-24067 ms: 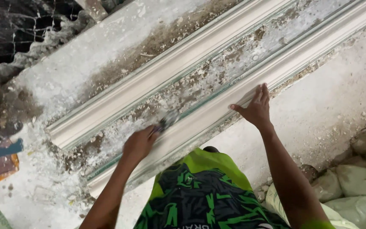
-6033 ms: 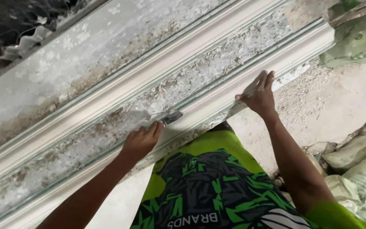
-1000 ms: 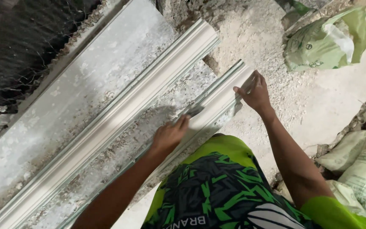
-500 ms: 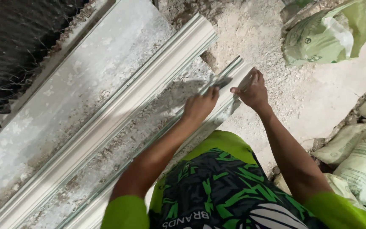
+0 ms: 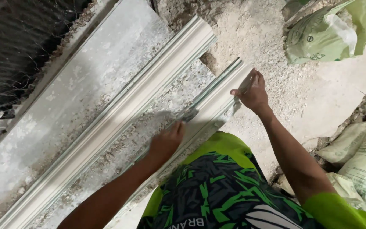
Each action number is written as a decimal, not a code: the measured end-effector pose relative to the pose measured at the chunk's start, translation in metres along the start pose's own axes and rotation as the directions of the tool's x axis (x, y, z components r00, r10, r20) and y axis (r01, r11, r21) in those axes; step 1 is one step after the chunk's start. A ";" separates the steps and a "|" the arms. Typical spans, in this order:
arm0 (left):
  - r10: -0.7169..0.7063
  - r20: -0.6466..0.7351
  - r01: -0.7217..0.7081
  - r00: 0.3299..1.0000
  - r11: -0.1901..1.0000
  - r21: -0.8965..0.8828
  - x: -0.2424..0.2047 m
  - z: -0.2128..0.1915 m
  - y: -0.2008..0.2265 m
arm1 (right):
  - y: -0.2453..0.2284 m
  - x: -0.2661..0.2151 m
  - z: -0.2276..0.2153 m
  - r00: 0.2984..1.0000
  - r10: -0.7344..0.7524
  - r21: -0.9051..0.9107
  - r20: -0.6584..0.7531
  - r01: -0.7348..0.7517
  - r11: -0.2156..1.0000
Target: Cleaning excess plaster from decorative moulding using a putty knife.
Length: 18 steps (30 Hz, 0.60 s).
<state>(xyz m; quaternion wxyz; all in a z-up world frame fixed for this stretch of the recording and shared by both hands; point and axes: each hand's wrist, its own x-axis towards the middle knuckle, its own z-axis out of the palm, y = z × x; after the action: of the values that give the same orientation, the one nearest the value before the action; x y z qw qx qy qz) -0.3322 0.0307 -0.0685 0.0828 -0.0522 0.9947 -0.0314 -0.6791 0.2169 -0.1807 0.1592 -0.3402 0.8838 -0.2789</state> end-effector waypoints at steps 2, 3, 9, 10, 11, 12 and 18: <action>-0.149 0.340 0.242 0.929 0.937 -0.251 0.075 -0.052 0.012 | -0.006 0.001 -0.009 0.999 0.031 0.046 0.015 -0.031 0.998; -0.169 0.663 0.521 0.729 0.765 -0.379 0.110 -0.077 0.018 | -0.010 -0.001 -0.012 0.997 0.063 0.095 0.033 -0.066 0.993; 0.015 -0.175 -0.021 0.984 0.999 -0.036 0.262 0.006 0.057 | 0.035 0.004 0.026 0.999 0.004 0.027 -0.033 -0.004 1.000; 0.022 -0.180 -0.029 0.983 0.999 -0.035 0.267 0.011 0.056 | 0.018 0.004 0.011 0.999 0.009 0.025 -0.040 -0.008 1.000; 0.025 -0.203 -0.027 0.979 1.000 -0.009 0.271 0.017 0.052 | 0.000 0.005 -0.001 0.994 0.095 -0.008 0.048 -0.094 0.996; 0.028 -0.226 -0.025 0.974 1.000 0.017 0.276 0.023 0.048 | -0.017 0.007 -0.014 0.974 0.182 -0.047 0.133 -0.177 0.983; 0.018 -0.039 -0.026 0.999 0.978 -0.205 0.139 -0.036 0.013 | -0.003 -0.001 -0.004 0.999 0.024 0.116 -0.034 -0.020 0.993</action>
<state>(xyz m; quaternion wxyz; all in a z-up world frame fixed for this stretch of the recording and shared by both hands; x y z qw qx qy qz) -0.4760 0.0301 -0.0567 0.0588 -0.0488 0.9945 0.0715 -0.6787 0.2174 -0.1759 0.1663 -0.3155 0.8725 -0.3338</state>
